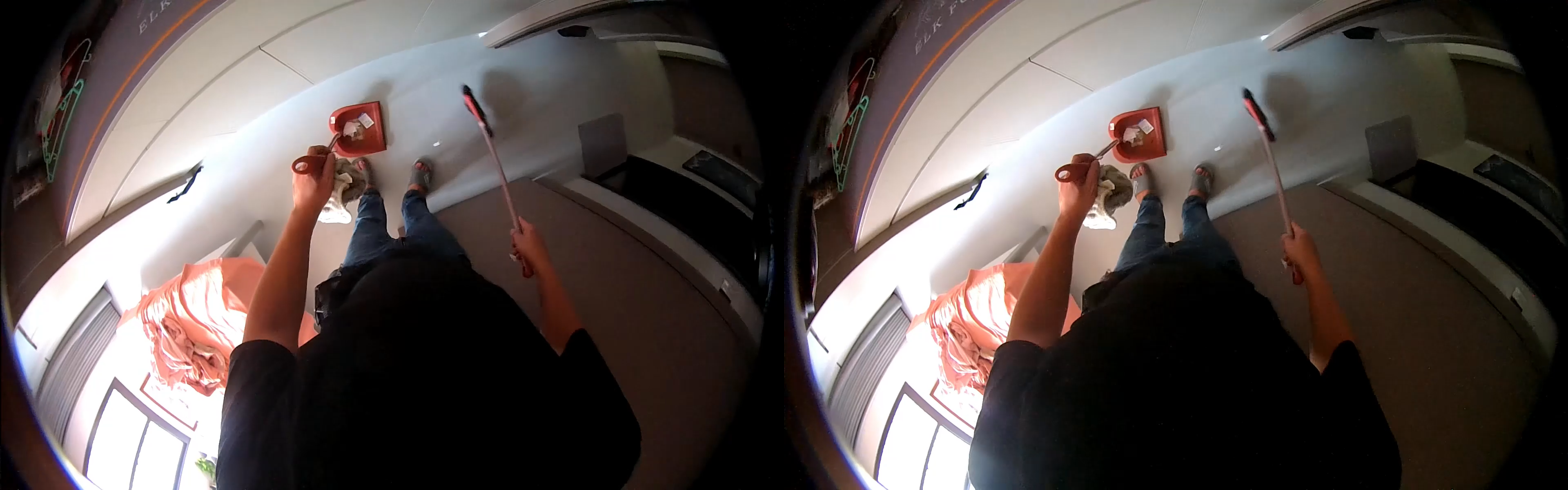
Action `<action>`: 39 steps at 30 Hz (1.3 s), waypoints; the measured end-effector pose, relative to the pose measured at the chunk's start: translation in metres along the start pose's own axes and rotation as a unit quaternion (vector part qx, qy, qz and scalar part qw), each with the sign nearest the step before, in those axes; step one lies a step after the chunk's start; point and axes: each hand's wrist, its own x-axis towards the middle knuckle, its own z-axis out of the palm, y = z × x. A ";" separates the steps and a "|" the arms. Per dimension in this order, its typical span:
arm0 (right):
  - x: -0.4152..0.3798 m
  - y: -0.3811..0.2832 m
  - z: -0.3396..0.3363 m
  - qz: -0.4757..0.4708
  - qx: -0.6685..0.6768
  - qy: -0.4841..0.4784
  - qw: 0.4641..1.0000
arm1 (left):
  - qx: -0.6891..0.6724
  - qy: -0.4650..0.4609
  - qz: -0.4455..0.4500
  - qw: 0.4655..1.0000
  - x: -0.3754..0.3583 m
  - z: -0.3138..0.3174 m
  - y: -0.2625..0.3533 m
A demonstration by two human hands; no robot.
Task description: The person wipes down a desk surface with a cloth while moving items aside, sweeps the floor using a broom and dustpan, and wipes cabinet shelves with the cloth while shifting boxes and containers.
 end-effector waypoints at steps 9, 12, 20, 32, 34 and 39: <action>0.077 0.021 0.042 0.153 0.112 -0.063 0.980 | -0.023 -0.060 0.020 0.998 0.005 0.001 -0.012; 0.060 0.000 0.091 0.097 0.114 -0.082 0.985 | 0.057 -0.049 0.116 0.990 0.005 0.011 -0.037; -0.047 -0.100 0.135 0.031 0.158 -0.220 0.962 | -0.003 -0.045 0.022 0.999 0.015 -0.001 0.007; 0.026 -0.072 0.048 0.023 0.215 -0.187 0.958 | -0.033 0.008 -0.009 0.999 0.006 0.027 -0.040; 0.074 -0.061 0.048 0.021 0.211 -0.171 0.962 | -0.083 0.037 -0.065 0.994 -0.001 0.038 -0.049; 0.138 -0.076 0.023 -0.016 0.153 -0.134 0.979 | -0.118 0.084 -0.113 0.983 0.002 0.032 -0.026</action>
